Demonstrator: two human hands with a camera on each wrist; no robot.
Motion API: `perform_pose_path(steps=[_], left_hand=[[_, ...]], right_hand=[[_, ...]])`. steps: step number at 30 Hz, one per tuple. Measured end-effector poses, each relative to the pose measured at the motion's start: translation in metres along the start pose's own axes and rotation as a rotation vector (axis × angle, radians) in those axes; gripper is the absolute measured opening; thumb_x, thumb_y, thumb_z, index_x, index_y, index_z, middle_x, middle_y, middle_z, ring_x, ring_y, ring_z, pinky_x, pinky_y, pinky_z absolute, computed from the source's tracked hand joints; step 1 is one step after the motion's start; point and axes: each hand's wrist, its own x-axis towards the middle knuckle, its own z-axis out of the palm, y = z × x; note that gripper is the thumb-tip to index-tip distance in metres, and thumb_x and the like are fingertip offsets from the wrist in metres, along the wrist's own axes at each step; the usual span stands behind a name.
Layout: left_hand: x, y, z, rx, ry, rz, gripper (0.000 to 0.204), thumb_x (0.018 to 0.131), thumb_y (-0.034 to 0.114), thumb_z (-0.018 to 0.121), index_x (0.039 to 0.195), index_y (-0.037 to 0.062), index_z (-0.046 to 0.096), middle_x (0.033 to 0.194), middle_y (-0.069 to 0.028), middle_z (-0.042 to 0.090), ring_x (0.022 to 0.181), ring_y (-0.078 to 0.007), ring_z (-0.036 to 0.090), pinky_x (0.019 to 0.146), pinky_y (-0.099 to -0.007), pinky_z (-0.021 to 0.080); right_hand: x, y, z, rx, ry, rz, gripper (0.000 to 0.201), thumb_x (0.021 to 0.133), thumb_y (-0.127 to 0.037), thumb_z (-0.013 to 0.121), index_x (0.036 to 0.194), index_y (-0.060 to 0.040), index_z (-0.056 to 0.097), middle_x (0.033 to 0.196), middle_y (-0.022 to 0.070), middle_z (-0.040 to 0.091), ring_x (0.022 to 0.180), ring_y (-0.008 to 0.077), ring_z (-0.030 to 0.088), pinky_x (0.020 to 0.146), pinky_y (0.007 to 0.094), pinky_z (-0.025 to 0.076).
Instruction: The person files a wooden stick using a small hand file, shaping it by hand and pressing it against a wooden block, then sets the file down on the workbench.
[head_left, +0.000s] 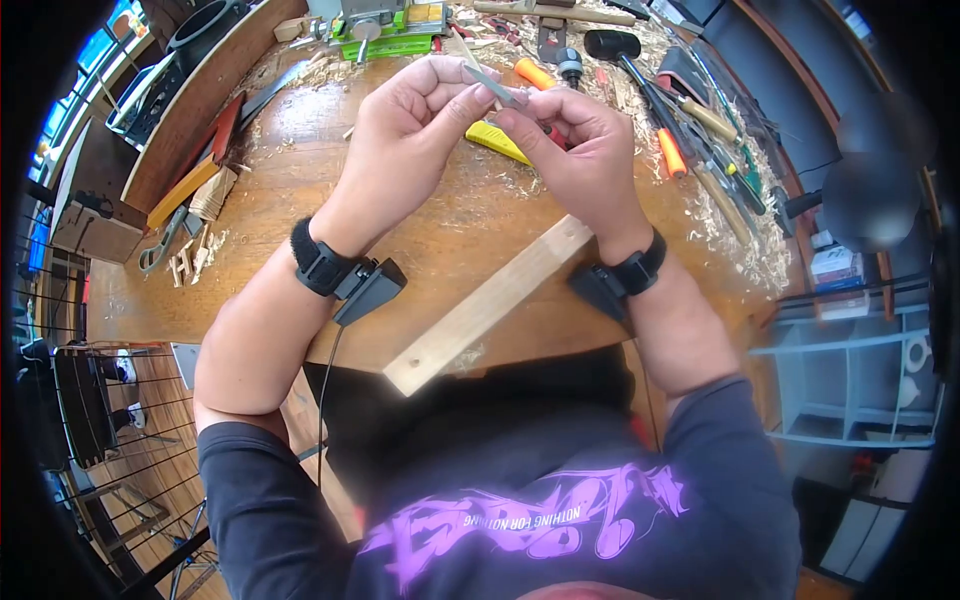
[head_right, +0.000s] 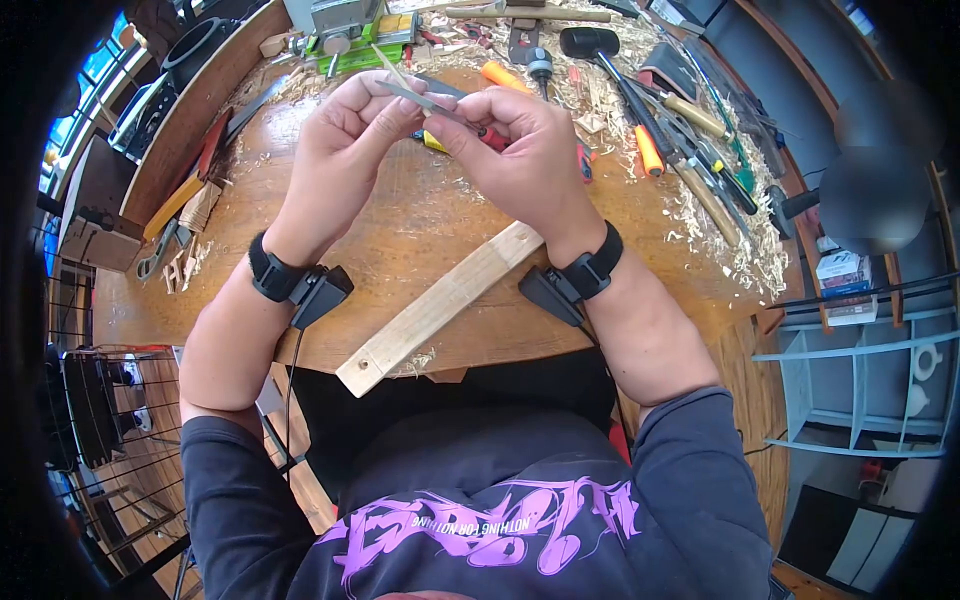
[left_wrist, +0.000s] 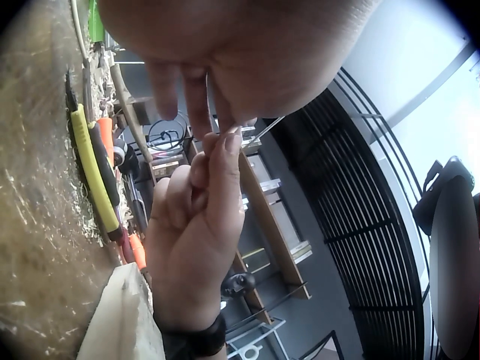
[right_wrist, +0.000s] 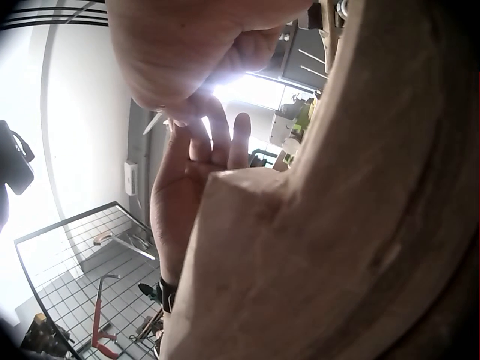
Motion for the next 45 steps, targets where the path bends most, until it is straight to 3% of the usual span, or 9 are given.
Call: perform_pose_path(steps=[8, 14, 16, 20, 22, 31, 34, 41, 45], left_hand=[[0.003, 0.008, -0.01, -0.041, 0.003, -0.037, 0.024, 0.113, 0.021, 0.065, 0.126, 0.0019, 0.07, 0.123, -0.0119, 0.079, 0.116, -0.0178, 0.074, 0.104, -0.0339, 0.057], [0.019, 0.008, -0.041, -0.082, 0.417, 0.057, 0.029, 0.115, 0.028, 0.06, 0.124, 0.0029, 0.071, 0.119, -0.0113, 0.079, 0.109, -0.0188, 0.075, 0.102, -0.0366, 0.06], [0.019, 0.01, -0.041, -0.125, 0.425, 0.034, 0.029, 0.115, 0.028, 0.06, 0.124, 0.0025, 0.071, 0.119, -0.0101, 0.078, 0.108, -0.0181, 0.074, 0.101, -0.0376, 0.061], [0.009, 0.008, -0.025, -0.14, 0.188, -0.063, 0.029, 0.114, 0.024, 0.06, 0.128, 0.0021, 0.071, 0.124, -0.0087, 0.076, 0.115, -0.016, 0.072, 0.102, -0.0351, 0.059], [0.004, 0.006, -0.013, 0.012, -0.095, -0.053, 0.027, 0.113, 0.019, 0.062, 0.132, 0.0014, 0.07, 0.126, -0.0079, 0.075, 0.118, -0.0138, 0.07, 0.103, -0.0331, 0.057], [0.002, 0.003, -0.014, 0.252, -0.063, -0.086, 0.024, 0.111, 0.018, 0.069, 0.123, -0.0019, 0.077, 0.117, -0.0047, 0.078, 0.105, -0.0094, 0.07, 0.097, -0.0274, 0.056], [0.006, 0.005, -0.018, 0.113, -0.02, -0.063, 0.027, 0.112, 0.022, 0.067, 0.121, -0.0013, 0.078, 0.115, -0.0056, 0.078, 0.103, -0.0108, 0.071, 0.094, -0.0279, 0.057], [0.017, 0.0, -0.039, -0.044, 0.427, 0.059, 0.031, 0.113, 0.032, 0.067, 0.112, 0.0025, 0.077, 0.105, -0.0037, 0.075, 0.096, -0.0103, 0.07, 0.09, -0.0314, 0.063], [0.017, 0.0, -0.041, -0.076, 0.422, 0.016, 0.032, 0.112, 0.034, 0.066, 0.115, 0.0041, 0.077, 0.104, -0.002, 0.073, 0.095, -0.0095, 0.069, 0.09, -0.0319, 0.063]], right_hand=[[-0.001, 0.0, 0.0, -0.025, -0.071, 0.014, 0.016, 0.094, -0.016, 0.09, 0.093, -0.0022, 0.081, 0.07, -0.0066, 0.064, 0.06, -0.0011, 0.048, 0.054, 0.0201, 0.037], [-0.003, 0.003, -0.001, -0.011, -0.084, 0.025, 0.017, 0.095, -0.015, 0.089, 0.094, -0.0007, 0.08, 0.076, -0.0047, 0.07, 0.062, -0.0017, 0.05, 0.054, 0.0193, 0.039], [-0.002, 0.003, -0.001, 0.015, -0.079, 0.037, 0.018, 0.095, -0.015, 0.088, 0.094, 0.0002, 0.079, 0.077, -0.0053, 0.07, 0.063, -0.002, 0.05, 0.055, 0.0189, 0.039], [-0.002, 0.001, 0.0, 0.06, -0.068, 0.037, 0.017, 0.096, -0.015, 0.088, 0.093, -0.0005, 0.079, 0.076, -0.0067, 0.068, 0.063, -0.0026, 0.05, 0.055, 0.0185, 0.038], [-0.002, 0.002, -0.002, 0.107, -0.086, 0.084, 0.017, 0.097, -0.016, 0.087, 0.093, -0.0014, 0.079, 0.074, -0.0078, 0.067, 0.062, -0.003, 0.05, 0.055, 0.0181, 0.038], [-0.003, 0.008, -0.003, 0.095, -0.093, 0.075, 0.016, 0.097, -0.016, 0.087, 0.098, -0.0017, 0.08, 0.074, -0.0075, 0.069, 0.064, -0.0029, 0.053, 0.055, 0.0175, 0.039], [-0.003, 0.002, 0.0, 0.091, -0.064, 0.086, 0.017, 0.097, -0.016, 0.087, 0.098, -0.0014, 0.08, 0.077, -0.0058, 0.072, 0.064, -0.0024, 0.055, 0.056, 0.0168, 0.041], [-0.003, 0.001, -0.003, 0.064, -0.085, 0.115, 0.018, 0.098, -0.017, 0.087, 0.098, -0.0002, 0.08, 0.079, -0.0032, 0.074, 0.067, -0.0016, 0.059, 0.058, 0.0164, 0.044], [-0.003, 0.001, -0.002, 0.118, -0.075, 0.095, 0.018, 0.099, -0.016, 0.085, 0.098, 0.0002, 0.079, 0.078, -0.0035, 0.073, 0.066, -0.0014, 0.059, 0.058, 0.0162, 0.044]])
